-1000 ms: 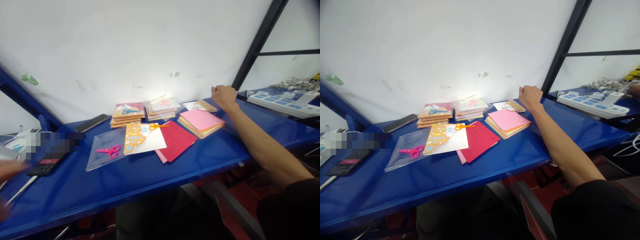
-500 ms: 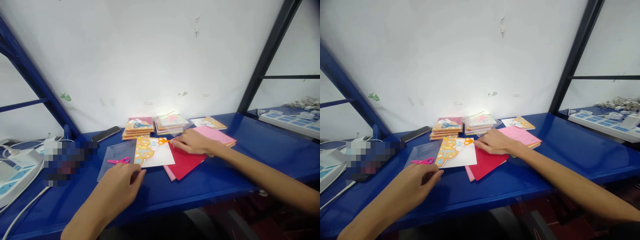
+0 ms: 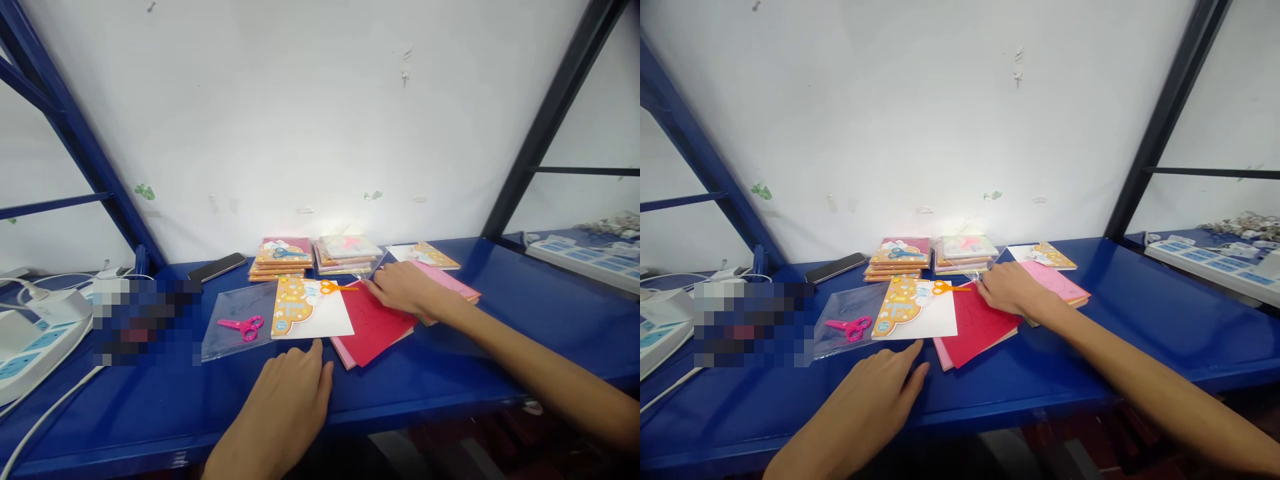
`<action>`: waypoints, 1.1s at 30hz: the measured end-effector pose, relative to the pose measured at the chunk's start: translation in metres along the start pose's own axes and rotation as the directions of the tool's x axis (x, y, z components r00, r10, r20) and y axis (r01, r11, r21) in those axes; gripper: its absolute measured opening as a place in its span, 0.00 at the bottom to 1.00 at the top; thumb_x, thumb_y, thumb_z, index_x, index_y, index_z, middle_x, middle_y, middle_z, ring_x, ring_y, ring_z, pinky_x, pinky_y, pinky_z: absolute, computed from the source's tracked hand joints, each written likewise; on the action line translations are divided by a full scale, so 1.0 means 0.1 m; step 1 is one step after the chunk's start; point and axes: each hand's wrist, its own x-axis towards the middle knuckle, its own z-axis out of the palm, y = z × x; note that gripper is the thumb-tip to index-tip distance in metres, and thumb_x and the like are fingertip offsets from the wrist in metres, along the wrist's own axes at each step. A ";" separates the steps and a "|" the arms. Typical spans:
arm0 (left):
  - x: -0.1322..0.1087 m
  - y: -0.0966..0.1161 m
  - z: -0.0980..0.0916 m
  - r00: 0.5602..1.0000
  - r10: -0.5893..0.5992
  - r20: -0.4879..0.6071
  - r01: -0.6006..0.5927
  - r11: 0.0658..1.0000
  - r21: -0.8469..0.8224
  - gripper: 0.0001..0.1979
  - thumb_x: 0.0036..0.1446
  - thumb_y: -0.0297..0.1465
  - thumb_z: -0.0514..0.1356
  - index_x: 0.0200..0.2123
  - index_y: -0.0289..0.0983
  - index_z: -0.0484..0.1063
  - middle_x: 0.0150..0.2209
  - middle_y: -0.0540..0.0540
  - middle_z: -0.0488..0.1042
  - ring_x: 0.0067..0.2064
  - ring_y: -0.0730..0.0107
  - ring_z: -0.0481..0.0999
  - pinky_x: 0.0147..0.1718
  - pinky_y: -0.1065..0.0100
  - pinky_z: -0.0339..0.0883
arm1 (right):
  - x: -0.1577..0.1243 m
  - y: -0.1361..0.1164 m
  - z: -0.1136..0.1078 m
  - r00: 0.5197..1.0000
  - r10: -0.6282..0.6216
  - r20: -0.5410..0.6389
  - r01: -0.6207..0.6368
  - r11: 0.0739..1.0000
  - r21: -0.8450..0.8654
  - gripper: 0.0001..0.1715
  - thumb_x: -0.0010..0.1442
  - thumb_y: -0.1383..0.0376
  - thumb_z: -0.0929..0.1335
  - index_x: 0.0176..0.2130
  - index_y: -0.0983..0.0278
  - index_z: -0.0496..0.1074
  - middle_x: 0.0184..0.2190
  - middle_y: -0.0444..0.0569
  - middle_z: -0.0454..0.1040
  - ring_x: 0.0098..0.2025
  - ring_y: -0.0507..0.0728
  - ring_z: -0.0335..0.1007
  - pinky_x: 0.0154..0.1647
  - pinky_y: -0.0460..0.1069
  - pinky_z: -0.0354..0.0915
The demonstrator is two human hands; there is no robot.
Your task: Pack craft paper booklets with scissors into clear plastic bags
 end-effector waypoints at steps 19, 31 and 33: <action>0.14 -0.08 0.05 0.970 0.123 0.212 0.061 0.717 -0.695 0.24 0.68 0.46 0.47 0.56 0.39 0.67 0.31 0.48 0.80 0.30 0.64 0.75 0.31 0.65 0.64 | 0.00 0.11 0.06 0.978 0.084 0.192 -0.122 0.973 0.194 0.20 0.66 0.62 0.60 0.28 0.64 0.74 0.31 0.57 0.79 0.28 0.59 0.73 0.27 0.50 0.59; 0.14 0.00 0.02 0.992 -0.033 0.123 0.124 0.029 -0.992 0.22 0.59 0.36 0.62 0.56 0.40 0.73 0.61 0.42 0.73 0.63 0.56 0.69 0.59 0.57 0.64 | -0.01 0.08 0.10 0.986 0.061 0.157 -0.087 0.983 0.164 0.21 0.67 0.62 0.59 0.32 0.66 0.76 0.34 0.60 0.80 0.33 0.62 0.76 0.32 0.53 0.61; 0.13 0.02 0.02 0.991 -0.016 0.131 0.127 -0.154 -0.980 0.21 0.58 0.34 0.63 0.55 0.38 0.73 0.63 0.39 0.71 0.66 0.51 0.65 0.61 0.52 0.62 | -0.01 0.06 0.08 0.984 0.070 0.163 -0.097 0.982 0.161 0.21 0.67 0.62 0.59 0.32 0.67 0.76 0.33 0.60 0.80 0.33 0.62 0.76 0.32 0.53 0.62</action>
